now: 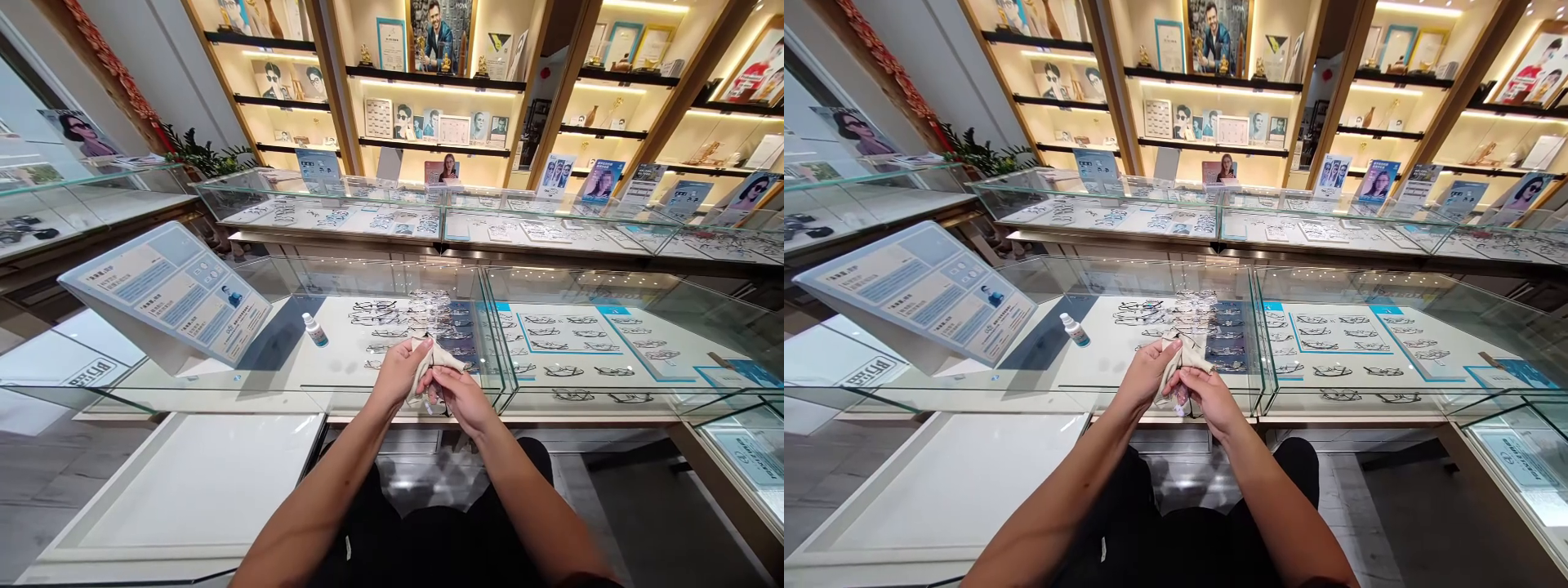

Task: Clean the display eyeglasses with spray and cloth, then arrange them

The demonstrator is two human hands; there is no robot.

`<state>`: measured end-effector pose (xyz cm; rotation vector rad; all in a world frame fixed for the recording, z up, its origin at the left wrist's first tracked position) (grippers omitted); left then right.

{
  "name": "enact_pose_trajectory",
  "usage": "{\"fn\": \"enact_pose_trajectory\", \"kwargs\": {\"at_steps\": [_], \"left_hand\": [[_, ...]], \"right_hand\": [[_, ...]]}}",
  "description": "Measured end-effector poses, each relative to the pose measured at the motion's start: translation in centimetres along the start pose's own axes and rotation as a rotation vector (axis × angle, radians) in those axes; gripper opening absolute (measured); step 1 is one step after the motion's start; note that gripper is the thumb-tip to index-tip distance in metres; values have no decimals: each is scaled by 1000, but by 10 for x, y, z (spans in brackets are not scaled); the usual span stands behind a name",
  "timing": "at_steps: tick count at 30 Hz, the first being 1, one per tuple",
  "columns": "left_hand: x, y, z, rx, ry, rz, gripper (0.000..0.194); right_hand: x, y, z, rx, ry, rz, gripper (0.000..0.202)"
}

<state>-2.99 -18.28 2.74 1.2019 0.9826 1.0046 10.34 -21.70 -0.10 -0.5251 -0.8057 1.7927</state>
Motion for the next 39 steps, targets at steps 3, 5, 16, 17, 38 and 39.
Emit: {"fn": "enact_pose_trajectory", "kwargs": {"at_steps": [3, 5, 16, 17, 38, 39], "left_hand": [[1, -2, 0, 20, 32, 2, 51], [3, -3, 0, 17, 27, -8, 56], [-3, -13, -30, 5, 15, -148, 60], [-6, -13, -30, 8, -19, -162, 60], [-8, -13, -9, -213, -270, -174, 70], [-7, -16, -7, -214, -239, -173, 72]], "right_hand": [[-1, 1, 2, -12, 14, -9, 33], [-2, 0, 3, -14, 29, -7, 32], [0, -26, -15, 31, 246, -170, 29], [2, -27, -16, 21, 266, -194, 28], [15, -12, -10, 130, 294, -214, 28], [15, -11, -9, 117, 297, -213, 28]]}}
Point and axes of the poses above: each hand's wrist, its own x-axis towards the middle knuckle, its own z-axis out of the palm, y = z × x, the point moved 1 cm from there along x, towards the middle knuckle, and after that the axes turned 13 degrees about x, right-handed, at the moved point
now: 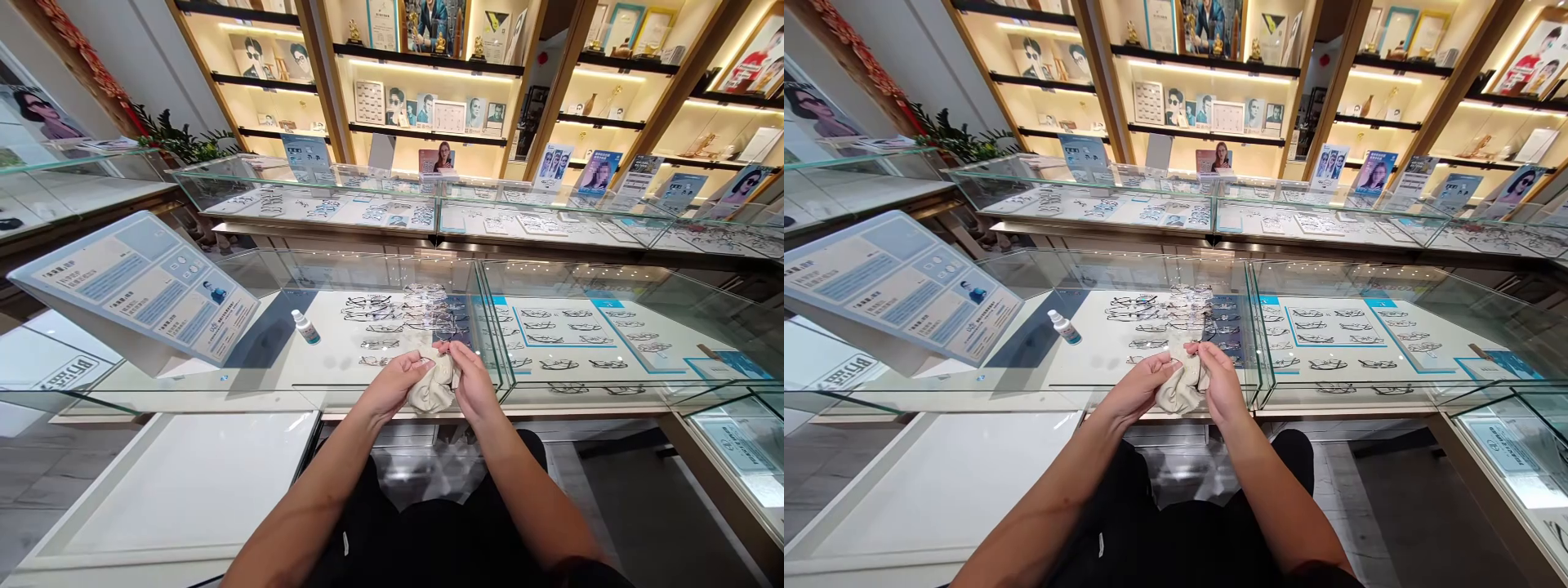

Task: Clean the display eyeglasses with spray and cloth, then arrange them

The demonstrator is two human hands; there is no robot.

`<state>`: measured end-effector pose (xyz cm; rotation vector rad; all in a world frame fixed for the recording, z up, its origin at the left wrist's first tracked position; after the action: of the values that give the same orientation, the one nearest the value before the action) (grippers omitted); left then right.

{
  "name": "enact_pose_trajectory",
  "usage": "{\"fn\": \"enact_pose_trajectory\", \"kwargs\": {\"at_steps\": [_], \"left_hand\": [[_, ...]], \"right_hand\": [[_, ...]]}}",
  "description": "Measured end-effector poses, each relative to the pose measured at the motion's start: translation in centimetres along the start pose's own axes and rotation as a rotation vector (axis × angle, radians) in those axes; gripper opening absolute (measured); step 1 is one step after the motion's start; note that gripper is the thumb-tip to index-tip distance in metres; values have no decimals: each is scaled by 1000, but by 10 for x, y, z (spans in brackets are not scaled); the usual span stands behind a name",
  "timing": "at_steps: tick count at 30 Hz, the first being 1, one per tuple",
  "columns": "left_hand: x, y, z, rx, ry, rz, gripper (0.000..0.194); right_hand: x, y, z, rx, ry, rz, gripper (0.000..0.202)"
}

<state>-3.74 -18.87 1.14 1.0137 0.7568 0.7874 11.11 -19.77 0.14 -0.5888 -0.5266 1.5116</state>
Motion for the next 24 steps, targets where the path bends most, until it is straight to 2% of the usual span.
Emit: {"fn": "enact_pose_trajectory", "kwargs": {"at_steps": [3, 6, 8, 12, 17, 20, 24], "left_hand": [[4, -6, 5, -2, 24, 1, 76], [4, -7, 13, 22, -1, 3, 71], [4, -7, 18, 38, 23, 16, 68], [7, -11, 27, 90, 166, 84, 63], [11, -16, 30, 167, 320, 181, 59], [11, -15, 29, 188, 332, 190, 61], [7, -10, 27, 162, 248, 140, 64]], "right_hand": [[-1, 4, 1, -15, 21, 3, 30], [-1, 8, 1, -31, 58, -20, 32], [-1, 10, 2, -55, 74, -53, 33], [-4, 11, 7, -49, 71, -106, 33], [-7, 11, 8, -85, 9, -77, 31], [-8, 9, 7, -105, -18, -75, 29], [-7, 6, 7, -101, 4, -83, 26]]}}
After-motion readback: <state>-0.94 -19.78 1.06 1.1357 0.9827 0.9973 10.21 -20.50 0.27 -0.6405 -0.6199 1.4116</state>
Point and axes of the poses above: each hand's wrist, its own x-axis towards the middle knuckle, its own z-axis out of the palm, y = z × x, the point moved 1 cm from there along x, towards the middle knuckle, and after that the axes turned 13 degrees about x, right-handed, at the moved point
